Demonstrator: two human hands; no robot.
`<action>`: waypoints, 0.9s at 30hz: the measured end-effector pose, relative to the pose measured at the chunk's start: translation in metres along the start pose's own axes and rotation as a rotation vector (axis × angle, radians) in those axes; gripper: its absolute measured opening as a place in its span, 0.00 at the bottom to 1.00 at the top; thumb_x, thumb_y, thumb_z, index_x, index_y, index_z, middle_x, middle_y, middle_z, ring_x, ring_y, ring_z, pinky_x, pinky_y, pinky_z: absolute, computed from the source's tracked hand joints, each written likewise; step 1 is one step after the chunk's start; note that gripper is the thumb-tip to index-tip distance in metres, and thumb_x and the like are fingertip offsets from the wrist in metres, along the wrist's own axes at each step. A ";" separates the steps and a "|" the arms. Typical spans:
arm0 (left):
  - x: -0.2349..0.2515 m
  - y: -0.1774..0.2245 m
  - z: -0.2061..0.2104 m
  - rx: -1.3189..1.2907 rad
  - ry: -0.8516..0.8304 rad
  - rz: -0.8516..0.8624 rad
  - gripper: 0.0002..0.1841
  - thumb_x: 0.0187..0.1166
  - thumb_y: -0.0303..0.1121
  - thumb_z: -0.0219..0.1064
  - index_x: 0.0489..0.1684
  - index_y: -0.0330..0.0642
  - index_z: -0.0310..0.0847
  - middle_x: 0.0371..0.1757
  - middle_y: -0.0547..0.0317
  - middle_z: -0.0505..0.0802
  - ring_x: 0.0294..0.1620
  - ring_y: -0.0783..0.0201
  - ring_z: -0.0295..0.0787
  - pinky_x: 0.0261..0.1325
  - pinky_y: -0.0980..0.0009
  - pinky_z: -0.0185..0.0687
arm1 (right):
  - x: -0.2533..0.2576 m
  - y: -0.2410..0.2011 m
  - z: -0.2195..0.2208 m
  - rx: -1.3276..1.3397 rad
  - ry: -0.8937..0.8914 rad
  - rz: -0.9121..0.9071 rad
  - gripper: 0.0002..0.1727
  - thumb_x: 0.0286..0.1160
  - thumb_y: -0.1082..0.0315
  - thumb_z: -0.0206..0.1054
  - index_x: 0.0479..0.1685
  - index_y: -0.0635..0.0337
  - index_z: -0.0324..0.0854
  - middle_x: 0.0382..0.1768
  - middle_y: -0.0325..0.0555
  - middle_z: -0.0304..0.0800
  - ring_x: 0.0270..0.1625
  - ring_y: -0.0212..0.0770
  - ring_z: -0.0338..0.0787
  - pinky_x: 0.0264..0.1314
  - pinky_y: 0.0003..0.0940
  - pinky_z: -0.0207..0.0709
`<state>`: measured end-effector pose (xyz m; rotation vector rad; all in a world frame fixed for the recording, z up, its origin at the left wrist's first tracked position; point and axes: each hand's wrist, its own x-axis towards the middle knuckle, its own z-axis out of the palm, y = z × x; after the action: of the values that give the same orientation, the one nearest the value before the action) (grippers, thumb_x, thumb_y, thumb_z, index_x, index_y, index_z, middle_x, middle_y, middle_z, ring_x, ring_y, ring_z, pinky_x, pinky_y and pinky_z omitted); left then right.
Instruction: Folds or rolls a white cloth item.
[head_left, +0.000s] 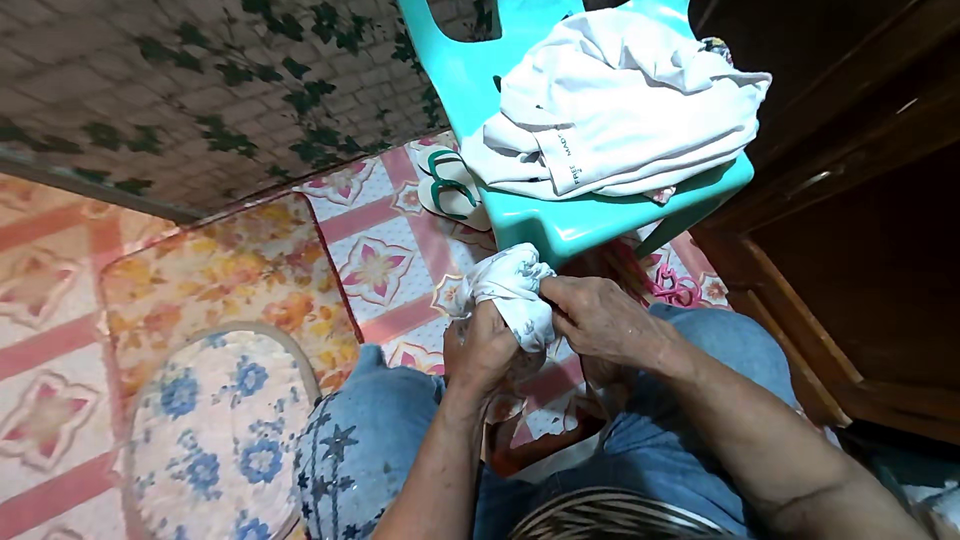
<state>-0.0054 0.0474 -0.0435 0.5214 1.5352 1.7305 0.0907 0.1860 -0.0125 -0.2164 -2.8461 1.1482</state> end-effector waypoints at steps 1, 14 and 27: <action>0.000 0.001 0.001 0.003 0.003 -0.003 0.12 0.71 0.22 0.63 0.52 0.38 0.74 0.40 0.71 0.91 0.45 0.79 0.89 0.55 0.76 0.87 | 0.000 0.000 0.000 -0.004 0.000 0.001 0.10 0.77 0.74 0.59 0.39 0.72 0.85 0.33 0.61 0.89 0.39 0.59 0.92 0.40 0.55 0.80; 0.000 0.001 0.003 0.114 0.001 -0.040 0.10 0.73 0.21 0.61 0.48 0.41 0.76 0.35 0.74 0.89 0.39 0.82 0.88 0.48 0.79 0.86 | 0.000 0.000 0.002 -0.044 -0.028 0.021 0.07 0.74 0.76 0.62 0.37 0.72 0.84 0.31 0.60 0.88 0.37 0.58 0.91 0.37 0.54 0.80; 0.000 0.007 0.007 0.205 0.002 -0.087 0.09 0.73 0.18 0.59 0.41 0.43 0.77 0.30 0.75 0.87 0.34 0.84 0.86 0.43 0.82 0.84 | 0.000 0.002 0.005 -0.094 -0.034 0.001 0.05 0.71 0.77 0.65 0.35 0.71 0.84 0.30 0.59 0.87 0.33 0.57 0.91 0.31 0.52 0.79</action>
<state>-0.0022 0.0514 -0.0351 0.5465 1.7220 1.5177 0.0904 0.1836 -0.0178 -0.2046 -2.9323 1.0294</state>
